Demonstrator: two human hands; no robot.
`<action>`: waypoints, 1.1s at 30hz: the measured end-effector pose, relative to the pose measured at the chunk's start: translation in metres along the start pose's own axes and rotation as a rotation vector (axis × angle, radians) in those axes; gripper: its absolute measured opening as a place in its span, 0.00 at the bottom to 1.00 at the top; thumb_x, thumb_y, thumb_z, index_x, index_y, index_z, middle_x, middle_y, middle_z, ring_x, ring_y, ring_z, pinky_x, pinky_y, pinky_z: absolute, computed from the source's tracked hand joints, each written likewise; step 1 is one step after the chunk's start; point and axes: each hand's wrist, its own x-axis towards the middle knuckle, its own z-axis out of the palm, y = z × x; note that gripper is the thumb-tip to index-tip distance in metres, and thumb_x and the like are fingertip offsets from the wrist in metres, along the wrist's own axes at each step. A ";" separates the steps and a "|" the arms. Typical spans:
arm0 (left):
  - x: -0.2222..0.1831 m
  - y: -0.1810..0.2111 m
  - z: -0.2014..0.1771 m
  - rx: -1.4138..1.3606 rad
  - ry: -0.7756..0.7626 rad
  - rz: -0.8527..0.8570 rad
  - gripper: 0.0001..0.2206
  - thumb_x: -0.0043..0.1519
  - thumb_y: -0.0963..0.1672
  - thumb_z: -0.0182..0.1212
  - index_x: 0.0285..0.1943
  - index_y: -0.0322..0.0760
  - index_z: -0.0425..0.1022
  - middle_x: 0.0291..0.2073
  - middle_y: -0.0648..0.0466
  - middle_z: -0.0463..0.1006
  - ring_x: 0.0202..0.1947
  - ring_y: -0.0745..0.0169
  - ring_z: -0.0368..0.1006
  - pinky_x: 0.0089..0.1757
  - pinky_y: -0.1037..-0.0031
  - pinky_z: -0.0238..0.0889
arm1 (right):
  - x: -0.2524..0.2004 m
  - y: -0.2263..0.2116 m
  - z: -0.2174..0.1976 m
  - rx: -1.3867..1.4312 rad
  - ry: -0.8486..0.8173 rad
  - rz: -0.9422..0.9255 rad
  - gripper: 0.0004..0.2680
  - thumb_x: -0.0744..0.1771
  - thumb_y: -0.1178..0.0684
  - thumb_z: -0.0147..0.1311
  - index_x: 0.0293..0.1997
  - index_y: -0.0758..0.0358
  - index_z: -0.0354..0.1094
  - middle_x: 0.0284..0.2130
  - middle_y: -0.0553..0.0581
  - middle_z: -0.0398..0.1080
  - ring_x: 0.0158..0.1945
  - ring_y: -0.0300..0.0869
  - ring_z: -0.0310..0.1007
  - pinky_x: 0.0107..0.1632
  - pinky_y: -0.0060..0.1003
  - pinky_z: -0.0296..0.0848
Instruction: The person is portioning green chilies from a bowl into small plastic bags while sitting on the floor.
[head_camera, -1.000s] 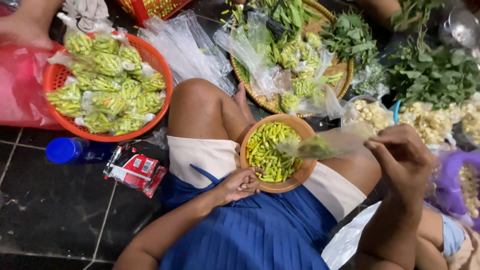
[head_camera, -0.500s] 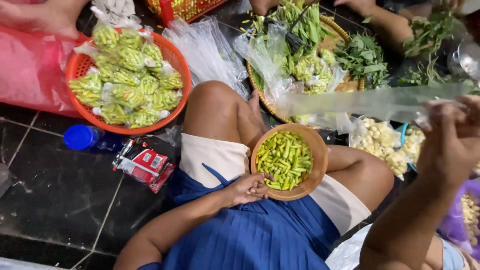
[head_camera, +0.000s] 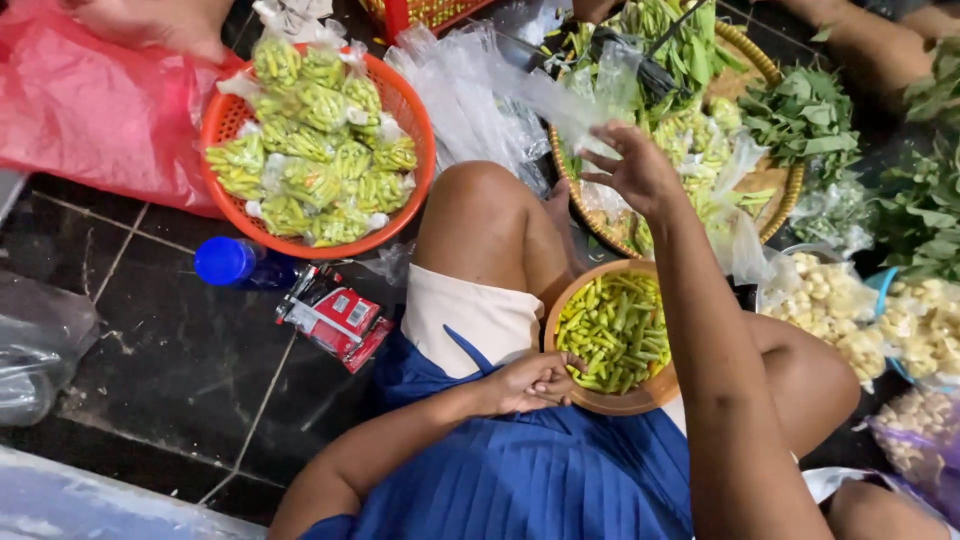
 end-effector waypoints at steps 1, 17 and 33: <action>0.000 0.002 0.000 0.002 -0.008 0.003 0.15 0.67 0.41 0.39 0.59 0.43 0.69 0.13 0.68 0.50 0.09 0.80 0.46 0.55 0.73 0.68 | 0.008 0.006 -0.003 -0.205 -0.032 0.076 0.08 0.70 0.50 0.54 0.52 0.52 0.60 0.61 0.57 0.66 0.67 0.70 0.64 0.60 0.74 0.63; -0.001 0.011 0.012 0.051 -0.009 -0.083 0.15 0.67 0.41 0.39 0.61 0.38 0.64 0.10 0.65 0.51 0.07 0.78 0.46 0.49 0.69 0.72 | 0.012 0.093 -0.293 -1.041 0.169 0.262 0.21 0.65 0.51 0.66 0.63 0.74 0.67 0.54 0.80 0.70 0.54 0.67 0.73 0.48 0.53 0.77; -0.007 0.045 0.054 0.163 0.068 -0.189 0.15 0.68 0.41 0.34 0.61 0.32 0.60 0.14 0.66 0.54 0.15 0.79 0.49 0.41 0.81 0.61 | -0.025 0.027 -0.223 -0.721 0.221 0.207 0.11 0.64 0.48 0.63 0.44 0.61 0.69 0.37 0.55 0.70 0.39 0.42 0.69 0.44 0.35 0.71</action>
